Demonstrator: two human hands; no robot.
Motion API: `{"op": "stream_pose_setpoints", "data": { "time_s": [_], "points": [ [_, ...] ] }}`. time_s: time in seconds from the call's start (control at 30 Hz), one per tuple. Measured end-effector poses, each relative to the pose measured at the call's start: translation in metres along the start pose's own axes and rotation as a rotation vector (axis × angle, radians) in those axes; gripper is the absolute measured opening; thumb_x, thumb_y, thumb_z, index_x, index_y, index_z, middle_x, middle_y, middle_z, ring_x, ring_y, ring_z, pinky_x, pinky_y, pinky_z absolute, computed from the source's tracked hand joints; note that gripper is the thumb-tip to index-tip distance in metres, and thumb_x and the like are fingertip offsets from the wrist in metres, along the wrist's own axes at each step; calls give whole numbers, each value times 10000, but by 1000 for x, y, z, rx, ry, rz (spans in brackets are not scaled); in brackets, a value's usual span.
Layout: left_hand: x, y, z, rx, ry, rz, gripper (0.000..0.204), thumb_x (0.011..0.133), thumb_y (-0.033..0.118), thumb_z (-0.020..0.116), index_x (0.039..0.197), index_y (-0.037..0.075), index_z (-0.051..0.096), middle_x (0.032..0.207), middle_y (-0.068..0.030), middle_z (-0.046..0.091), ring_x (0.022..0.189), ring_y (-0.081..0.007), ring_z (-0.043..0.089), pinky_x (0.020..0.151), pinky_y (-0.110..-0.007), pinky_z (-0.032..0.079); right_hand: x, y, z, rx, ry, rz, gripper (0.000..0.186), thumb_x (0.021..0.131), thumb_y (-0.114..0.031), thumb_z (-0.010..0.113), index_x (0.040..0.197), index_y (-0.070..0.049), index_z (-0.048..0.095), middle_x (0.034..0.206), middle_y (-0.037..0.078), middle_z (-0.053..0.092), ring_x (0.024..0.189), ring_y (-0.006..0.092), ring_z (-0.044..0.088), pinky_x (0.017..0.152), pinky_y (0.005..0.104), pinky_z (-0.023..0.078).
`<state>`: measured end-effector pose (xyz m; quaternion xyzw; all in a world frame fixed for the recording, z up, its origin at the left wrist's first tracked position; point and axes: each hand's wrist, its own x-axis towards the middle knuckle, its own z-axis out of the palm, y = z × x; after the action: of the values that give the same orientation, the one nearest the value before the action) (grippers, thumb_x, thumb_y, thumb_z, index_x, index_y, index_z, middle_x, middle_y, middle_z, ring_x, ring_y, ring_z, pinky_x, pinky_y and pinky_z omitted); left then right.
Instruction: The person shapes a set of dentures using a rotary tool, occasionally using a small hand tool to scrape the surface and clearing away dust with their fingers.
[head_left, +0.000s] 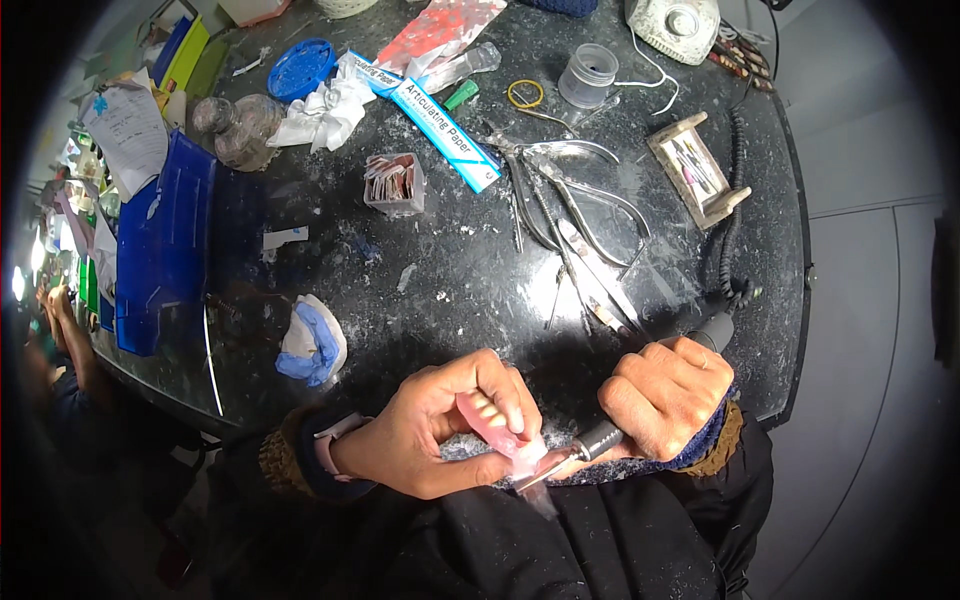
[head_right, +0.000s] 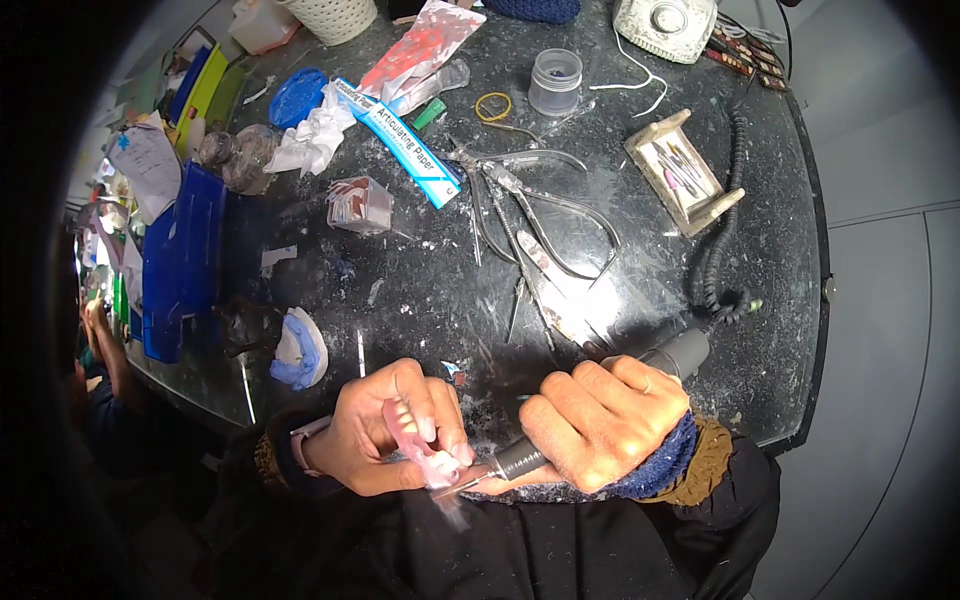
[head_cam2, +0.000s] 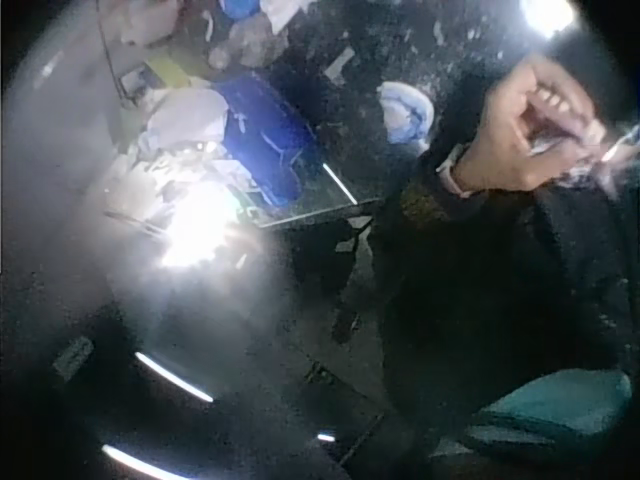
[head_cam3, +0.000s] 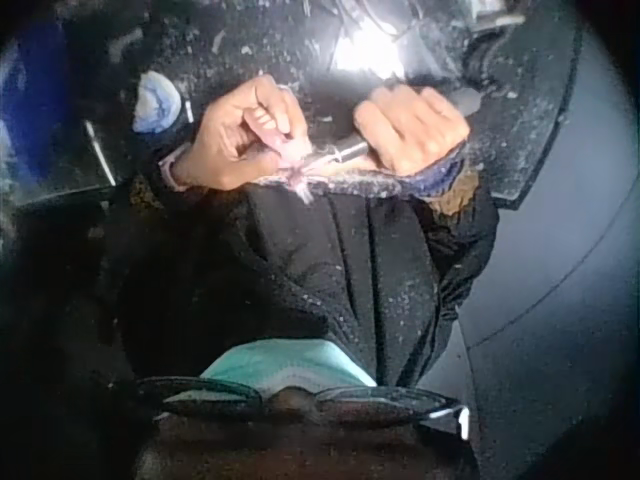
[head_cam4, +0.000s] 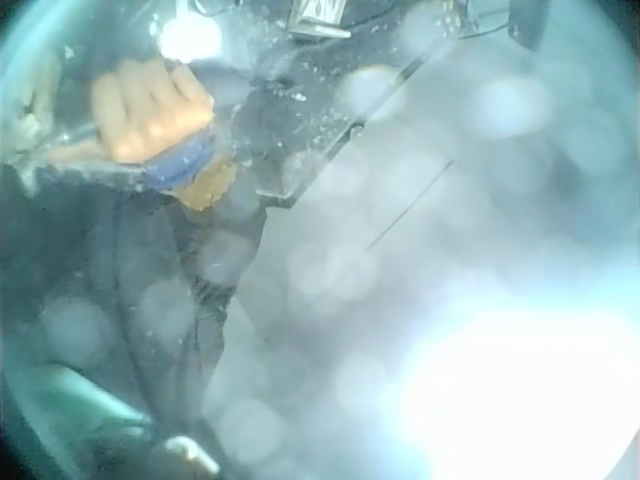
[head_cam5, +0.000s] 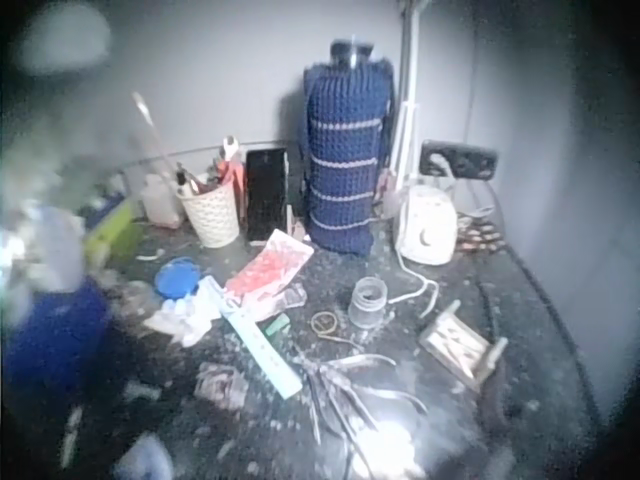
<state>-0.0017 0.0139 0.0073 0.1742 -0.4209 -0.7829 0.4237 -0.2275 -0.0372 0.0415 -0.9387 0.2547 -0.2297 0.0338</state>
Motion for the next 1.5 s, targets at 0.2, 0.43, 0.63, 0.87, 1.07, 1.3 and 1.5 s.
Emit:
{"op": "stream_pose_setpoints", "data": {
  "time_s": [0.2,0.43,0.63,0.87,1.07,1.3,1.5],
  "points": [
    [-1,-1,1,-87,-1,-35,300,803,-42,634,1020,16,435,1016,-110,522,947,-110,527,812,-246,459,1,0,-3,16,-15,52,556,581,-615,701,579,-116,456,553,-17,402,446,112,420,421,239,276],
    [-1,-4,0,-110,-24,-43,309,806,-48,633,1023,20,424,1015,-103,517,942,-103,523,795,-243,463,1,1,-3,42,-1,12,564,577,-609,720,578,-117,443,562,-14,407,461,106,434,424,239,277],
    [-2,-2,0,-129,-12,-32,313,804,-50,634,1027,16,425,1017,-104,517,939,-102,523,791,-245,465,2,1,-3,24,-14,-14,546,582,-583,727,577,-117,442,562,-16,404,463,107,433,424,245,269],
    [-3,-2,0,-89,-16,-68,334,800,-76,633,1052,2,429,1040,-103,526,960,-99,549,806,-228,488,-1,5,-4,-20,-22,-91,511,607,-559,710,587,-116,457,567,-19,414,463,111,435,429,242,281],
    [-4,-3,-2,-103,-16,-92,332,799,-75,634,1056,-4,436,1054,-99,532,979,-92,554,820,-220,498,1,6,-5,-2,-46,-49,485,628,-544,696,607,-111,478,586,-17,441,483,106,456,441,238,295],
    [-3,-2,-1,-85,-23,-104,321,804,-68,631,1057,-14,441,1056,-93,532,980,-89,555,819,-217,502,0,6,-3,3,-16,-27,483,637,-539,700,607,-111,477,588,-15,441,481,109,452,444,236,298],
    [-3,-1,-2,-92,-5,-112,327,801,-60,641,1060,-18,447,1055,-95,532,978,-92,561,824,-221,507,1,6,-3,1,-2,-24,508,615,-558,709,596,-113,465,576,-16,433,468,111,443,431,241,289]
  ]
}}
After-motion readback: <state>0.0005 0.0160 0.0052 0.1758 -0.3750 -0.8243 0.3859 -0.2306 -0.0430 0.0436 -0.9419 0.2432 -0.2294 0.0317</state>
